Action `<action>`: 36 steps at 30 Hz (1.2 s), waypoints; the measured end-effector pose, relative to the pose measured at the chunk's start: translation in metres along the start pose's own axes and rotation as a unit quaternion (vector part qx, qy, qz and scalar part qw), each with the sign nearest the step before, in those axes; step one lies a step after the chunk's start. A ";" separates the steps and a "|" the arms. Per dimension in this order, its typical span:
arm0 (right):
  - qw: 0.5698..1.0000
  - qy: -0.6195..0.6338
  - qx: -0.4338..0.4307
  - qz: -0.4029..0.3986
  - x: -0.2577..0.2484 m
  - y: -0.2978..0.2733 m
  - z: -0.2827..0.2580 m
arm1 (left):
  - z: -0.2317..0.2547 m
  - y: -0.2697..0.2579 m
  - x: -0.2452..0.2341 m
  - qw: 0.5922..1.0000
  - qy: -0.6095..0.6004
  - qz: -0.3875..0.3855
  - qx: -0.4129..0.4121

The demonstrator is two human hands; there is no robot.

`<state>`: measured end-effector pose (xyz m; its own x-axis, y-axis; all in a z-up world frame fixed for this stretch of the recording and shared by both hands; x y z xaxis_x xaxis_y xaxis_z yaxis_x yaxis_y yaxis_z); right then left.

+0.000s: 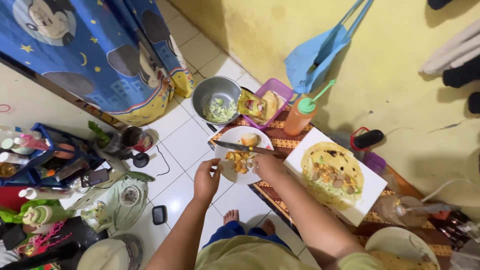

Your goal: The recorder prepares a kebab wrap by adding shredded cabbage, pieces of cooked meat, and sauce to a tortilla on a table.

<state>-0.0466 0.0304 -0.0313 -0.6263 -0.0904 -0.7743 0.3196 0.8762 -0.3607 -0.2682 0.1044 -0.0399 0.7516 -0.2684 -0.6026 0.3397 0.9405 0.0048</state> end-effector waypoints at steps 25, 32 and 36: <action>0.927 0.313 -0.001 0.206 0.010 -0.035 0.029 | 0.003 0.031 0.030 0.982 0.060 -0.156 0.090; 0.906 0.260 0.081 0.324 -0.077 -0.094 0.080 | 0.030 0.031 0.060 0.945 0.209 -0.212 0.135; 0.879 0.259 0.040 0.399 -0.102 -0.118 0.133 | 0.032 0.031 0.068 0.932 0.265 -0.220 0.118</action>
<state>0.0746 -0.1268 0.0212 -0.4139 0.7833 -0.4637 0.8395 0.5255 0.1383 -0.1883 0.1082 -0.0556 0.1475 -0.4185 -0.8961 0.7104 0.6752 -0.1985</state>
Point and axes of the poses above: each hand's wrist, its own y-axis towards the middle knuckle, its own x-axis out of the palm, z = x × y, the point moved 2 cm from there along y, towards the middle knuckle, and after that the axes turned 4 degrees about y, right-handed, at the moved point
